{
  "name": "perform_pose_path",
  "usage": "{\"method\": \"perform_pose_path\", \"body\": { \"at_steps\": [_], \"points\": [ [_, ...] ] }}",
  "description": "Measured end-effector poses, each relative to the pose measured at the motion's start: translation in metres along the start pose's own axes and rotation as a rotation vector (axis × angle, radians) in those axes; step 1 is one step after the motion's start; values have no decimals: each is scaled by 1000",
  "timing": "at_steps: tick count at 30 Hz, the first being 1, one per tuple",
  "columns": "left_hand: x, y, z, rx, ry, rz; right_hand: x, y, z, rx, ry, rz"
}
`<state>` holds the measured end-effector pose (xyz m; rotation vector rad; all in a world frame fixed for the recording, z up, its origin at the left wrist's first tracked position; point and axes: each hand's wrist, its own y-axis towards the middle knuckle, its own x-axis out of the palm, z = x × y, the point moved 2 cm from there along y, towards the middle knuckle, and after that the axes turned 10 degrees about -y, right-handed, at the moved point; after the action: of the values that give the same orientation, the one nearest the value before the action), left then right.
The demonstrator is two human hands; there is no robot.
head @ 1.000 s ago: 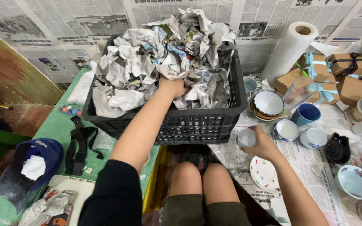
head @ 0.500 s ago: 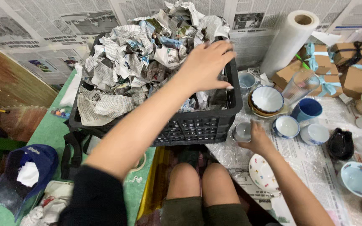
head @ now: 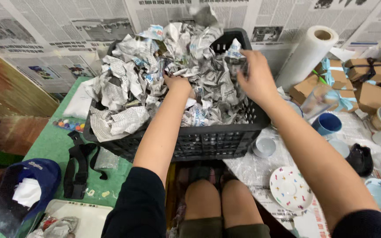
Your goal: The person sits at a table and wraps small ceramic items, including cups and saucers, in newspaper. They fold the paper around each item and place the wrapped bundle into a black crate. The process is repeated for several pieces.
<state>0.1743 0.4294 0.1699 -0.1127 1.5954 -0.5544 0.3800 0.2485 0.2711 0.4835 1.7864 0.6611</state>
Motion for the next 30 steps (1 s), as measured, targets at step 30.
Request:
{"method": "perform_pose_path", "body": {
  "at_steps": [30],
  "points": [
    [-33, -74, 38, 292, -109, 51, 10, -36, -21, -382, -905, -567]
  ]
}}
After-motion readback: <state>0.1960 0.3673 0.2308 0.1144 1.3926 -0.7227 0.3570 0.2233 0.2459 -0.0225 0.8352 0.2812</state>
